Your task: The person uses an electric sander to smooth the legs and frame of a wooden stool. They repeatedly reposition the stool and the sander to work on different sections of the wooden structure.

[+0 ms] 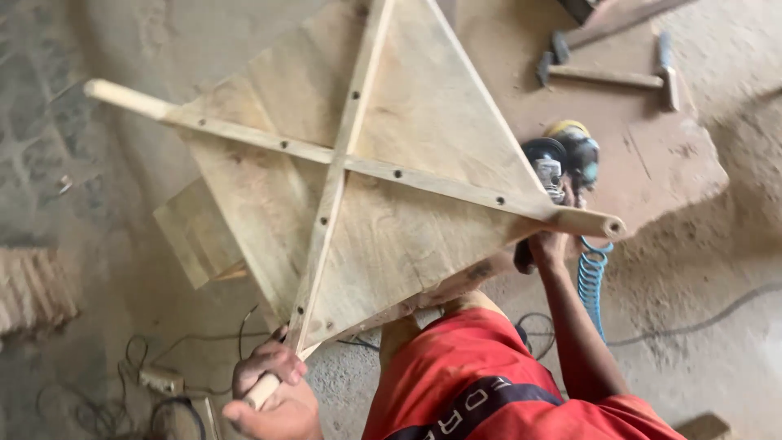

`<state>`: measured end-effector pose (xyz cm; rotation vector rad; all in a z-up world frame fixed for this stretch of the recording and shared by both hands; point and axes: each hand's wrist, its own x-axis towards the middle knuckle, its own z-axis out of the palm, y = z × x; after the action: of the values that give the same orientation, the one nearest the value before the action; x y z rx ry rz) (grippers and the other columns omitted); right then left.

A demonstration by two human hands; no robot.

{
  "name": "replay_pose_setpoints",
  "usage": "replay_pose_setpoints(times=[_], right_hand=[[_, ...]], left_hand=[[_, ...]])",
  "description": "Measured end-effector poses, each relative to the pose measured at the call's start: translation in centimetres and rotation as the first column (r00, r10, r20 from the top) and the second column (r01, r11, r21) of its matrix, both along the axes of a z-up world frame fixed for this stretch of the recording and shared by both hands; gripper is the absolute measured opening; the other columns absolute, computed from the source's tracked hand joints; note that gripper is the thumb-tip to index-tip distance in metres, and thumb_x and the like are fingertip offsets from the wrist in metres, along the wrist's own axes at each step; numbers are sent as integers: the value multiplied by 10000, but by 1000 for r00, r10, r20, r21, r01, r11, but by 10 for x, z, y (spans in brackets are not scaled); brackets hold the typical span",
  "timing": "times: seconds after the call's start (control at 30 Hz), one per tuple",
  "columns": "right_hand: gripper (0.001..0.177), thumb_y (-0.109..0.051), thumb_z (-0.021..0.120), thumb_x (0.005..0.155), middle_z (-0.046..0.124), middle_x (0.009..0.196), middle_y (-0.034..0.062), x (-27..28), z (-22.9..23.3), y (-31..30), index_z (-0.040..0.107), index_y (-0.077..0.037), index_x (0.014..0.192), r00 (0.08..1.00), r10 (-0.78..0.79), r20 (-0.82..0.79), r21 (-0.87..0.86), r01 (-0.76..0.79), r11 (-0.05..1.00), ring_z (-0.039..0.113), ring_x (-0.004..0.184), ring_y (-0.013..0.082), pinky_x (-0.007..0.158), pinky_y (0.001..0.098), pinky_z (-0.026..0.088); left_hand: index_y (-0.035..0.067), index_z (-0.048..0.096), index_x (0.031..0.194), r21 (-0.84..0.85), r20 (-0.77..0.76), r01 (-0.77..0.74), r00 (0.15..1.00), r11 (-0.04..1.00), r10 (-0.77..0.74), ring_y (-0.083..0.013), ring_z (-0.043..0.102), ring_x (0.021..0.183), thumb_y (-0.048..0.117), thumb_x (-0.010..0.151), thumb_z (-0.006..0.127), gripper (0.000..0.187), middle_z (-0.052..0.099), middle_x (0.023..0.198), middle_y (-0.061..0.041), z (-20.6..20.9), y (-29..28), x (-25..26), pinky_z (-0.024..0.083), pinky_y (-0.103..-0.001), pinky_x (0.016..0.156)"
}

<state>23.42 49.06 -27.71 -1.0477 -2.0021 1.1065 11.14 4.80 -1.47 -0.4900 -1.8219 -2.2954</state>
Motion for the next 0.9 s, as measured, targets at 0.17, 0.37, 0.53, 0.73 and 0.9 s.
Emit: replay_pose_setpoints(times=[0.17,0.37,0.53,0.73,0.9], right_hand=[[740,-305,651,1036,419,1604,244,-39,-3,20,297,0,1609,980,177,-96,-13,-179,984,427,1482,356,1239,481,342],[697,-324,587,1090,422,1623,243,-39,4,33,282,11,1620,938,295,-182,-18,-303,953,420,1506,354,1257,497,341],[665,-340,534,1136,425,1638,242,-6,-8,44,270,20,1628,931,300,-210,-44,-315,948,414,1526,352,1271,510,340],[637,-356,480,1181,427,1653,241,-10,151,-34,258,30,1637,913,343,-222,-94,-370,924,408,1546,350,1286,523,340],[689,-505,407,1147,288,1721,162,-5,217,-83,235,-60,1645,858,325,-397,-92,-389,917,393,1596,341,1164,573,463]], left_hand=[[-9,615,955,-16,63,-113,991,993,114,-188,482,593,602,1117,260,725,508,676,-63,28,27,1,496,-535,1038],[55,545,851,44,85,-64,995,997,60,-205,510,682,562,1145,294,637,503,732,-58,25,31,7,457,-500,1105],[66,540,822,1,44,-86,995,996,86,-199,530,695,536,1147,320,613,508,720,-43,25,34,30,460,-480,1087],[19,609,857,-3,-18,-103,995,995,103,-197,541,709,523,1137,350,633,545,718,-45,34,34,61,473,-489,1087],[79,652,792,-323,-183,176,952,930,-244,-138,596,576,470,1161,265,662,627,676,-24,68,15,26,525,-506,1083]])
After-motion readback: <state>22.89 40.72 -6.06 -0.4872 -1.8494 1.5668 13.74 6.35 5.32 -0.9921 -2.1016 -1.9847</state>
